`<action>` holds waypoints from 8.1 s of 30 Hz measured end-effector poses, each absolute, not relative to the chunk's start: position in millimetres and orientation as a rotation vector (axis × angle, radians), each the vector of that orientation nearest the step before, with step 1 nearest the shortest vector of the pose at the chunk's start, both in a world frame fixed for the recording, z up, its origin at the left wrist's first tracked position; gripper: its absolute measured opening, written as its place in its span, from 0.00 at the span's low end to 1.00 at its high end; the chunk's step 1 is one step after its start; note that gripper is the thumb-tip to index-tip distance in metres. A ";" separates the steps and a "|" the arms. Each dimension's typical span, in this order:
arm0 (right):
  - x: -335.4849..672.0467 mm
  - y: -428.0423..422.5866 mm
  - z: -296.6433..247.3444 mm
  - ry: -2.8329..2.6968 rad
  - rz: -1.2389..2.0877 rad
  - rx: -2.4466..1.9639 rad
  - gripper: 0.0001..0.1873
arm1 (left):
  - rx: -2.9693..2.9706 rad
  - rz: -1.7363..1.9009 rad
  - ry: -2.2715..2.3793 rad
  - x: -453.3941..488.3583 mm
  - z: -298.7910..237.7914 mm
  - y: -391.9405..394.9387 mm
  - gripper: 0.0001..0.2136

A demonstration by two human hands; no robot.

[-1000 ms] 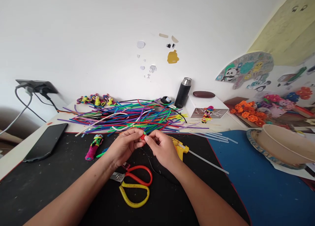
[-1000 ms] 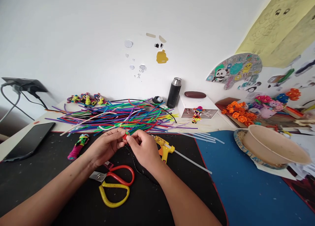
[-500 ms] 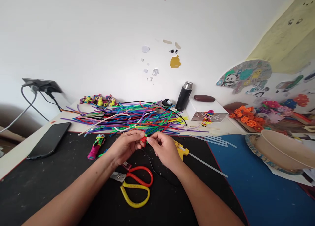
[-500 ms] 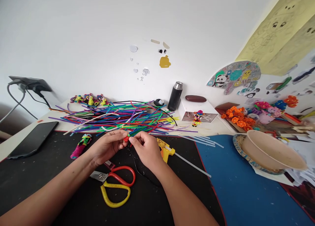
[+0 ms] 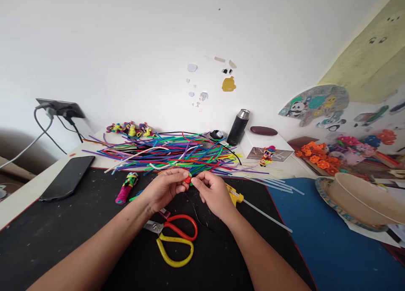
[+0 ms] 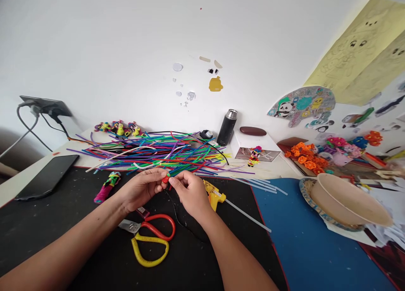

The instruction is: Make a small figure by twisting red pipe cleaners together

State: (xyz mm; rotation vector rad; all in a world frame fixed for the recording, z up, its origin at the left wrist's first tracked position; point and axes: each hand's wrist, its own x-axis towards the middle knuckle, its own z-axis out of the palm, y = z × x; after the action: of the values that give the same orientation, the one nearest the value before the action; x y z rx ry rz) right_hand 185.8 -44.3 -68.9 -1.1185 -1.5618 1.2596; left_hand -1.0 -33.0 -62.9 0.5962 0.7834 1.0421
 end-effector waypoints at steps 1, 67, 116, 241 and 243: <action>185.7 -44.1 -69.2 -1.559 1.261 -1.119 0.18 | 0.598 1.044 0.788 -1.0 -63.6 -32.7 0.07; 190.5 -42.2 -68.7 -1.573 1.465 -1.077 0.22 | 0.572 0.909 0.625 -9.9 -62.3 -33.5 0.05; 190.3 -42.2 -67.7 -1.538 1.485 -1.076 0.21 | 0.566 0.923 0.634 -9.5 -63.5 -34.2 0.07; 186.2 -41.3 -66.5 -1.220 1.459 -1.045 0.20 | 1.607 1.155 0.986 6.2 -67.3 -44.9 0.19; 186.3 -40.9 -66.8 -1.220 1.446 -1.042 0.20 | 1.823 1.144 1.079 6.9 -68.7 -47.5 0.16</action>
State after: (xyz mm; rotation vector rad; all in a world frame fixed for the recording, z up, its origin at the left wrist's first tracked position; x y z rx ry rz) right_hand 186.3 -40.9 -66.8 -1.0425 -1.2197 1.4458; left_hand 6.9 -47.5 -68.7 1.8227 1.0791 1.1442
